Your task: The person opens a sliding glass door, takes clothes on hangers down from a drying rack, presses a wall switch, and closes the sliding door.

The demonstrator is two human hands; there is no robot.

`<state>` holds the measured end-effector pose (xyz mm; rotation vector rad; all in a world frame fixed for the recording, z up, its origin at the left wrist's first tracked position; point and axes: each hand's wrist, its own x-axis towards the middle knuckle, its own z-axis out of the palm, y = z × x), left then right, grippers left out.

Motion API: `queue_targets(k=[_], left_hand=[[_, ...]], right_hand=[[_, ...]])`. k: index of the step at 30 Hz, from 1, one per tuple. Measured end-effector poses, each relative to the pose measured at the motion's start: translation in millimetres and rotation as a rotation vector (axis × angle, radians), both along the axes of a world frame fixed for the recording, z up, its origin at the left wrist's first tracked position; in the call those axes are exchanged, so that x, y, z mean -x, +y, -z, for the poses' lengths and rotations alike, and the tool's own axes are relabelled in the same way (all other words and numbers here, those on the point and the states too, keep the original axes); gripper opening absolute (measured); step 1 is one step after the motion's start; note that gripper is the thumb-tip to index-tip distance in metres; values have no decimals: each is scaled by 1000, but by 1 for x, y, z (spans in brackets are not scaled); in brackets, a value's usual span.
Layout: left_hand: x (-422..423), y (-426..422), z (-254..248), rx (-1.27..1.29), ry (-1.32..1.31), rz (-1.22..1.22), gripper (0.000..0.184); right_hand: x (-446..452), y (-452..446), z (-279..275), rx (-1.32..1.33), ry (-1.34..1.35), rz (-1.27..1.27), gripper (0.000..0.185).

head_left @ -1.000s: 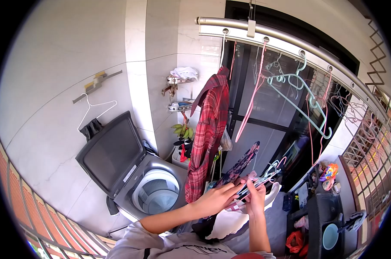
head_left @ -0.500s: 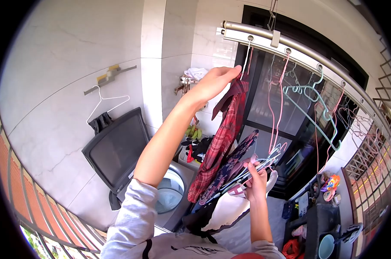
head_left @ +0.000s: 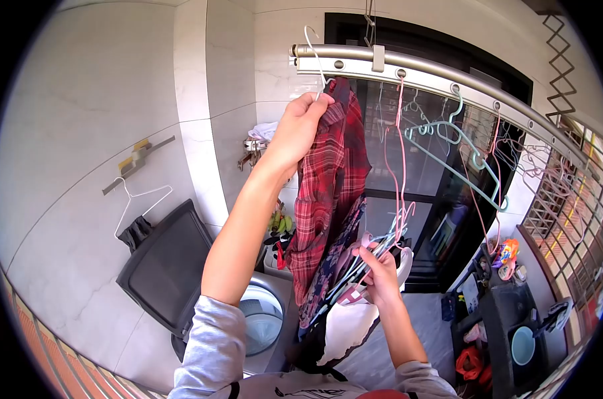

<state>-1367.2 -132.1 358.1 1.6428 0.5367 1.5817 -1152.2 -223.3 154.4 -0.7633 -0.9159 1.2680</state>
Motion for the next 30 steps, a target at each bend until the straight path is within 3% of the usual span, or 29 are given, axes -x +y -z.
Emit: queue_targets(k=[3,5,11,14,17,21,26,30], left_hand=[[8,-20,21,27,143,-81,27],[12,-17,56,-83,153,-93,26],[-4,-35,155,48,348,-5,27],[-57,-60,243,56,419,11,27],[-97,-77,278,98,453,101,20],[-119,-91,274,167,492,167,21],[-163,-99,285,-32,541,257,19],[-198,-103,294,-48,513,344,19]], right_hand=[[-6,-3,6,6,10,7,17],[-11,-2,11,10,29,-17,19],[-24,-17,23,-9,70,-4,19],[-38,-30,38,23,37,115,16],[-46,-37,47,48,59,132,15],[-58,-47,54,69,65,183,16],[-88,-73,63,109,42,299,16],[-122,-75,71,114,-14,367,14]])
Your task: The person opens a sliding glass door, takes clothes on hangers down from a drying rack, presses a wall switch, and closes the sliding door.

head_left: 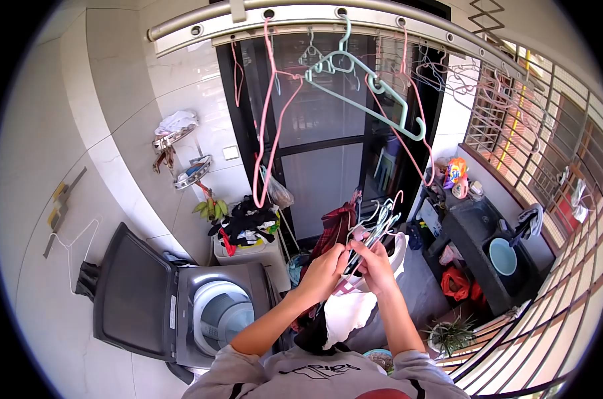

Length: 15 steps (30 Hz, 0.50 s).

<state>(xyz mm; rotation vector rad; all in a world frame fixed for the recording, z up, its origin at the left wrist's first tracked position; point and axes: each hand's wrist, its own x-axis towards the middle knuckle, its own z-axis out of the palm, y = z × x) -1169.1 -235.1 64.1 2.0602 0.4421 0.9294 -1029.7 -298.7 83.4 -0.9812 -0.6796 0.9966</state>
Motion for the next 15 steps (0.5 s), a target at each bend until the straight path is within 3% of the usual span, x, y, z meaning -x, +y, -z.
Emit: queue_targets(k=[11,15], left_hand=[[-78,14,0,-58,-46,41,17],[-108,39,31,5,-30,100,17]], right_hand=[[-68,-2,-11,34,-66,112,11],[-93,13,15,13,-126,170,10]])
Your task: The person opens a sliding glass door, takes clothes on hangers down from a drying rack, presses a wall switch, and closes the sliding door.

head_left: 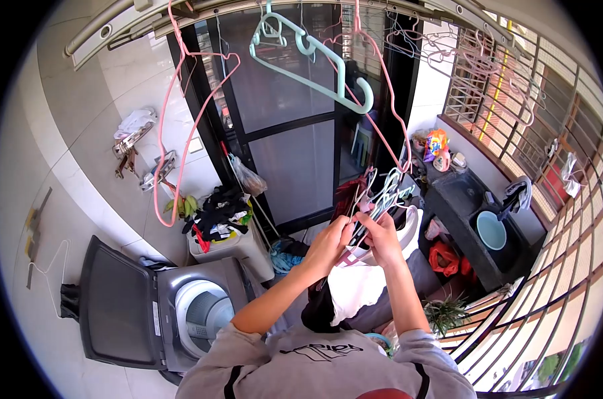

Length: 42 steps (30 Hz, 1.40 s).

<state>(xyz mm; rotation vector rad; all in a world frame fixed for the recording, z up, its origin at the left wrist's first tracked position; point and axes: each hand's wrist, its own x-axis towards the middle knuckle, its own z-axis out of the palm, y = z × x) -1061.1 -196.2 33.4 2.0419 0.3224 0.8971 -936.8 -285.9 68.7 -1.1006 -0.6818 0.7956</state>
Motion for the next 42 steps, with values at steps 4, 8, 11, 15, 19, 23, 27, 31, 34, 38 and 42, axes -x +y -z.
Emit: queue_targets(k=[4,8,11,15,19,23,27,31,34,38,42], left_hand=[[-30,27,55,-22,-9,43,20],[-52,59,111,-45,-99,93,19],[-65,89,148,-56,-73,105,19],[-71,117,166,80,-20,172,21],[-81,155,153,-25,6,146,25],[-98,188,164,-80,-154,60,24],[-113,218,181,-23,-228,21,23],[-113,251,190,3,-241,-1,25],[-98,302,200,-16,-215,-95,33],[-49,452,233,114,-167,-511,46],[9,597,262,272,-267,-832,53]], right_hand=[[-29,21,57,-10,-38,26,10],[-36,48,105,-34,-20,70,12],[-51,79,153,-73,-14,91,7],[-73,115,183,-97,0,68,5],[-99,147,173,-108,30,53,7],[-133,183,171,-130,23,17,12],[-161,219,185,-124,43,-49,15],[-178,244,186,-65,33,-120,16],[-179,268,178,-13,56,-103,16],[-194,280,178,-14,28,-65,16],[-197,301,185,-18,-1,-83,17]])
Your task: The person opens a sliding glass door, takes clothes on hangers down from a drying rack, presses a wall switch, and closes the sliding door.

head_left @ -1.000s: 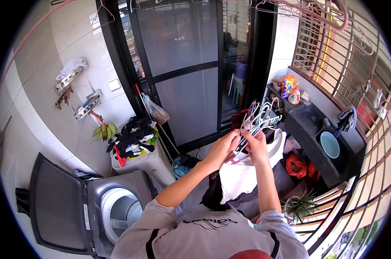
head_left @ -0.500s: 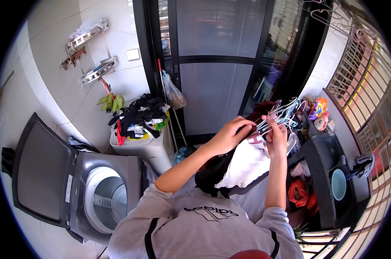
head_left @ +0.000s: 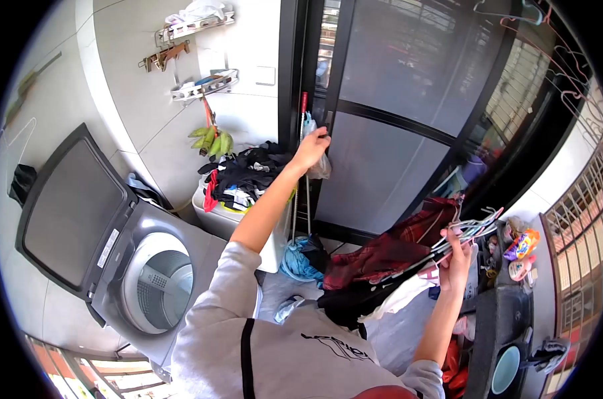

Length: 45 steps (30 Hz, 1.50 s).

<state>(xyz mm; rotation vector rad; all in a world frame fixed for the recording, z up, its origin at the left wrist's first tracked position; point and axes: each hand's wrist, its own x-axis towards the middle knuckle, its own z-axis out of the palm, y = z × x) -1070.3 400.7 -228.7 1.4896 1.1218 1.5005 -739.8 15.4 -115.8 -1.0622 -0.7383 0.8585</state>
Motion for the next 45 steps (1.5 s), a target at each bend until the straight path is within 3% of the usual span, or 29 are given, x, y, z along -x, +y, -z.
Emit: queue_targets(k=[2,4,15,20,24,35,45], left_hand=[[23,58,17,31,51,-204,61],[36,92,20,115,16,-256,68],[101,199,1,0,236,-310,89],[103,211,-11,-140,267,-337,91],[96,235,7,-273,238,-369,93],[100,230,0,-218,197,-316,89],[113,219,-12,-109,252,-234,90]], right_hand=[[4,13,5,28,-6,-5,19],[14,32,4,52,-34,4,20],[22,142,25,24,-63,79,25],[32,175,28,13,-73,144,18],[36,197,35,31,-29,166,15],[59,213,28,38,-43,118,14],[82,202,-14,78,-48,71,19]])
